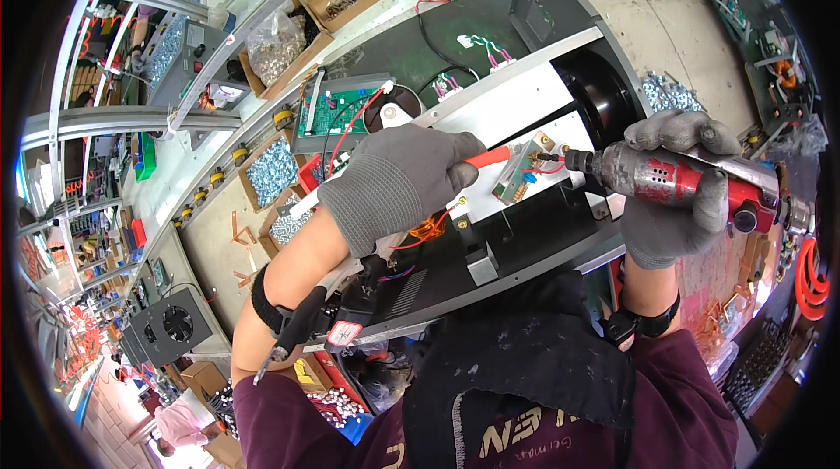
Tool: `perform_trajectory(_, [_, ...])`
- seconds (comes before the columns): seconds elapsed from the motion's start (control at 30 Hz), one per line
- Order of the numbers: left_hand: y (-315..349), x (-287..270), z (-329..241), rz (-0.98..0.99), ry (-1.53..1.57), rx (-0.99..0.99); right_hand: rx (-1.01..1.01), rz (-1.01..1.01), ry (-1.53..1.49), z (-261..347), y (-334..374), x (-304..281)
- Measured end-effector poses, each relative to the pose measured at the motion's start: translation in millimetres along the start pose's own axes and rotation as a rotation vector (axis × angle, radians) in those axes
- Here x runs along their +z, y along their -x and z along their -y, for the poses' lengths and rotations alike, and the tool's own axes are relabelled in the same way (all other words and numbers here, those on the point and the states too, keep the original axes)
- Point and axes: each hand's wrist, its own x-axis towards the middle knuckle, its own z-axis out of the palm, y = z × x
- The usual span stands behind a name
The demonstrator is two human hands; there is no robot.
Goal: Assembling electronic components and securing them with a power screwdriver inside a metal chassis on a factory line.
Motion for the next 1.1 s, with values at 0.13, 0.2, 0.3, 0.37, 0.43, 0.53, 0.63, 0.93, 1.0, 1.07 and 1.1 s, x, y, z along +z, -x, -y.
perform_trajectory(0.13, [-5,-2,-1,0.077,-0.002,-0.006,0.014,0.004,-0.039,-6,2,-1])
perform_trajectory(0.2, [-5,-3,-3,0.086,-0.003,-0.005,0.005,0.009,-0.027,-6,3,-1])
perform_trajectory(0.3, [-5,-6,-6,0.122,-0.007,-0.03,-0.006,-0.007,-0.022,-5,6,1])
perform_trajectory(0.37, [-6,-6,-8,0.15,-0.008,-0.056,-0.002,0.027,-0.018,-5,7,3])
perform_trajectory(0.43, [-6,-5,-9,0.091,-0.051,0.013,0.004,0.062,-0.024,-6,6,5])
perform_trajectory(0.53, [-5,-3,-8,0.081,-0.038,0.009,-0.042,0.093,0.035,-7,5,6])
perform_trajectory(0.63, [-3,-1,-7,0.087,0.013,0.067,-0.034,0.206,-0.012,-6,2,6])
perform_trajectory(0.93, [-17,-2,-16,0.09,-0.025,0.053,-0.047,0.176,0.136,4,0,8])
perform_trajectory(1.0, [-20,-2,-17,0.076,-0.068,0.07,0.085,0.129,0.136,5,0,9])
perform_trajectory(1.07, [-21,-2,-15,0.056,-0.104,0.085,0.076,0.113,0.168,3,-1,11])
perform_trajectory(1.1, [-22,-1,-14,-0.012,-0.168,0.125,0.094,0.138,0.136,3,-2,12])
